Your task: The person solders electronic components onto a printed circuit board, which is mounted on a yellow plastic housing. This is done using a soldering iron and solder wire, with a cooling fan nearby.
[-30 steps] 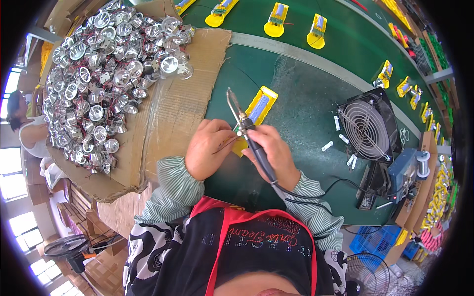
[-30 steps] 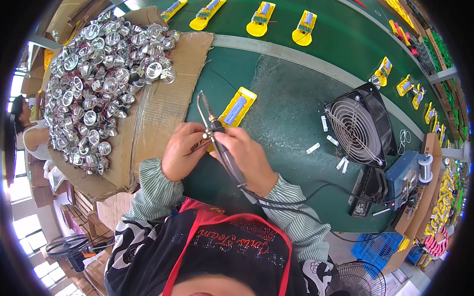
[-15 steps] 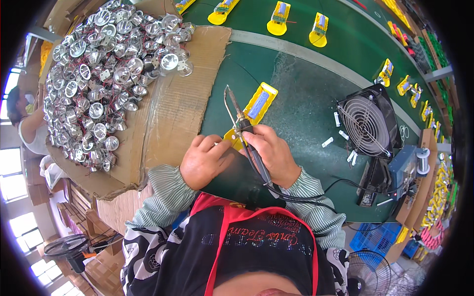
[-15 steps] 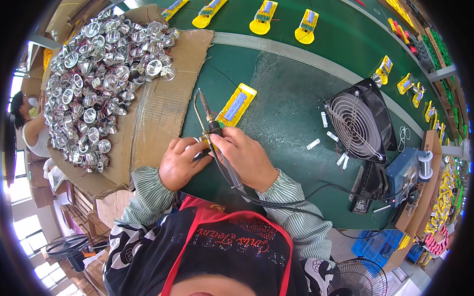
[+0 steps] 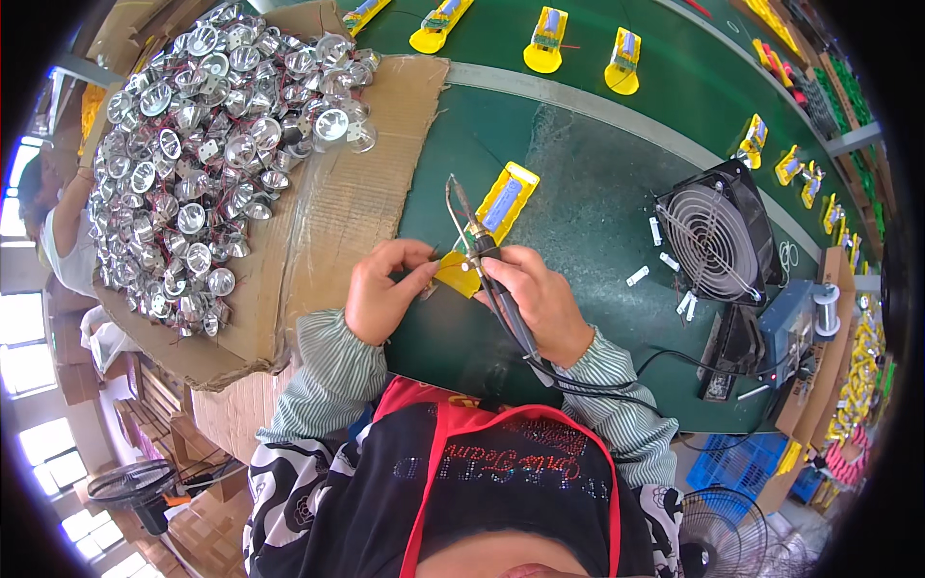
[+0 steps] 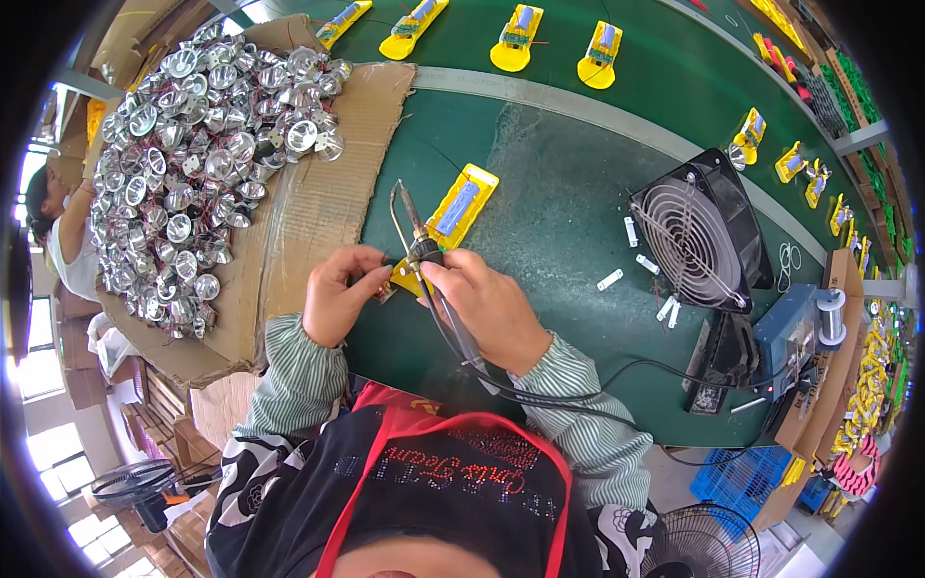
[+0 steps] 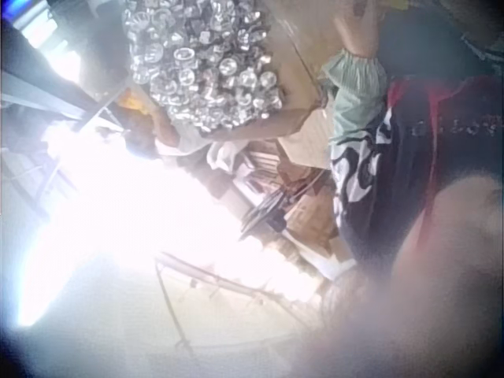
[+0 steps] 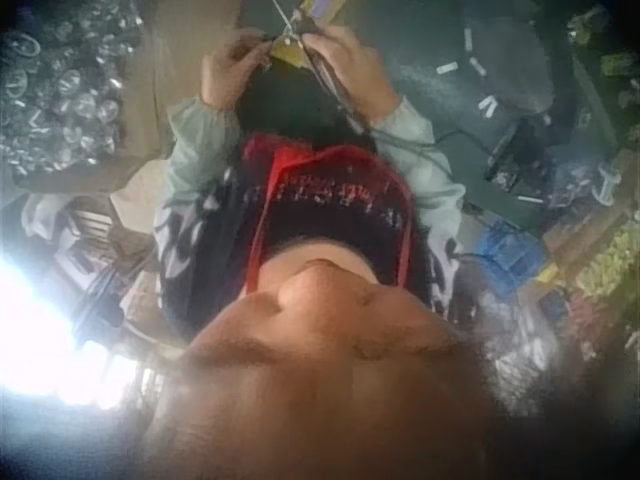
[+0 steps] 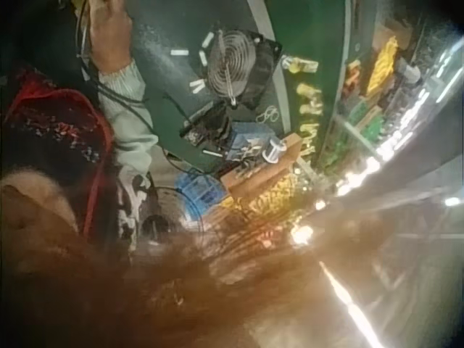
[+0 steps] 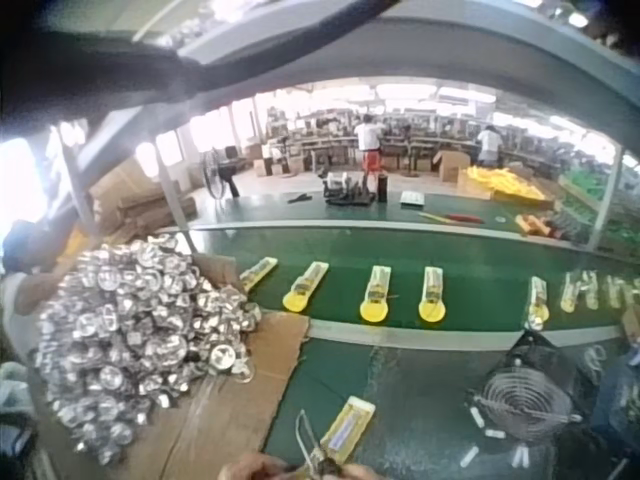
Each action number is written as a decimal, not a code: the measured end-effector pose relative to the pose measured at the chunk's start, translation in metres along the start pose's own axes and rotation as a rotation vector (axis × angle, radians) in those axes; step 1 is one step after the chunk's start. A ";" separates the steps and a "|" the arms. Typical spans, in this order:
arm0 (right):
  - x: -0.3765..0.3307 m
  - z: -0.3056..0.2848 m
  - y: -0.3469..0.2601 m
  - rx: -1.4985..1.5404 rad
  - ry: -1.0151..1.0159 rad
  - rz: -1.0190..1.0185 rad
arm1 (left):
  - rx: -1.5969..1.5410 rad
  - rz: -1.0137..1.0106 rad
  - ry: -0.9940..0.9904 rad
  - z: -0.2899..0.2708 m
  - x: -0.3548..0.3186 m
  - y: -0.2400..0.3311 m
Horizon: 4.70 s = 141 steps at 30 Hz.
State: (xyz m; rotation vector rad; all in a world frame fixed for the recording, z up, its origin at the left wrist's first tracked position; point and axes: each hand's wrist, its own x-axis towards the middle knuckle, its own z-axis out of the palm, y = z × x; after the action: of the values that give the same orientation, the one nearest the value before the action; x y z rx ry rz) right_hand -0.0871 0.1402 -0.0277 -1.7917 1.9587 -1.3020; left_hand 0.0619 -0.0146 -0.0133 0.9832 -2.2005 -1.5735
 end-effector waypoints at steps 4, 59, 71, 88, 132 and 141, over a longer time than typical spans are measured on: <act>0.000 -0.019 -0.013 0.002 0.171 -0.063 | 0.278 0.219 0.016 0.009 0.011 0.005; -0.049 -0.065 -0.023 0.634 0.437 0.646 | 0.839 0.510 -0.002 0.031 -0.002 0.017; -0.094 -0.081 -0.015 0.589 0.553 0.634 | 0.434 0.592 -0.108 0.088 0.106 0.081; -0.114 -0.099 0.004 0.518 0.654 0.775 | 0.648 0.858 -0.464 0.300 0.308 0.162; -0.090 -0.064 -0.052 0.556 0.560 0.648 | 1.630 -0.438 0.366 -0.186 -0.018 -0.086; -0.097 -0.068 -0.044 0.568 0.558 0.656 | 1.560 -0.303 0.329 -0.185 -0.014 -0.066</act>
State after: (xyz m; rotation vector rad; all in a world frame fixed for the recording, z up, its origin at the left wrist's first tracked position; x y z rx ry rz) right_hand -0.0752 0.2620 0.0038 -0.4906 1.8635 -1.9296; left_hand 0.2012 -0.1535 -0.0008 1.7126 -2.8180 0.6327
